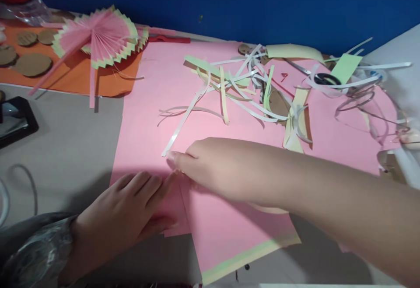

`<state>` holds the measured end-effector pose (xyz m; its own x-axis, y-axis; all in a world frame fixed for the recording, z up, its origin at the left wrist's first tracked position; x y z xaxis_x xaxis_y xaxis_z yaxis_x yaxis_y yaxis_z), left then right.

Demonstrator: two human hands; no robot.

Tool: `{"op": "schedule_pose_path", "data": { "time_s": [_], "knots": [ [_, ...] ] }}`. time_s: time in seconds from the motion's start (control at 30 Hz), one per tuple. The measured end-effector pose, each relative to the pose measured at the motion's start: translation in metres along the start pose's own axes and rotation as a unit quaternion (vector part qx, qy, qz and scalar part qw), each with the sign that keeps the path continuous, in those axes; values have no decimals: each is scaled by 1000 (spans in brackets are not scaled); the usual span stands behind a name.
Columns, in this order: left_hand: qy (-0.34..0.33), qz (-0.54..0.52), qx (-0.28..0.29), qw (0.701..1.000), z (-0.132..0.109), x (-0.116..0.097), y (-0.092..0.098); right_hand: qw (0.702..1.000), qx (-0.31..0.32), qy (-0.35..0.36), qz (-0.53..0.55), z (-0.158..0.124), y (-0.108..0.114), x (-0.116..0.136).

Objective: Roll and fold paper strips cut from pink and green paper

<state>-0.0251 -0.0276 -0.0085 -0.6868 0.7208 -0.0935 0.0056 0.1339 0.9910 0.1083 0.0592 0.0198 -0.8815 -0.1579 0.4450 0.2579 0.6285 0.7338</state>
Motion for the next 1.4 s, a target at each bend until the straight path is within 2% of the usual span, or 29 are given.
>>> {"op": "schedule_pose_path", "data": {
  "time_s": [0.1, 0.23, 0.3, 0.5, 0.63, 1.07, 1.27, 1.4],
  "knots": [
    [5, -6, -3, 1000, 1, 0, 1, 991, 118, 17, 57, 7, 2, 4],
    [10, -14, -6, 1000, 1, 1, 3, 983, 164, 13, 85, 8, 4, 7],
    [10, -12, -11, 1000, 1, 0, 4, 984, 165, 10, 59, 4, 1, 7],
    [9, -10, 7, 1000, 2, 0, 3, 993, 115, 15, 33, -1, -5, 3],
    [11, -13, 25, 1000, 2, 0, 1, 992, 122, 10, 14, 1, -9, 2],
    [6, -9, -4, 1000, 3, 1, 3, 996, 89, 12, 12, -4, -20, -4],
    [-9, -3, -14, 1000, 1, 1, 4, 992, 121, 24, 28, 0, -7, 1],
    [-7, 7, -17, 1000, 1, 0, 4, 986, 158, -13, 59, 6, -2, 1]
  ]
}}
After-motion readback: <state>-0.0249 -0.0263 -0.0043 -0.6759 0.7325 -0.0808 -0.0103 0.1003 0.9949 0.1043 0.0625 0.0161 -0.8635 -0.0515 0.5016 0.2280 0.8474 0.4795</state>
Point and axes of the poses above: each hand's wrist, its own z-axis towards the middle knuckle, its own y-axis out of the back of the hand, x = y × z, the point moved 5 cm from there along z, towards the middle knuckle, and after that the axes turned 1 degree about -y, right-handed, at the moved point
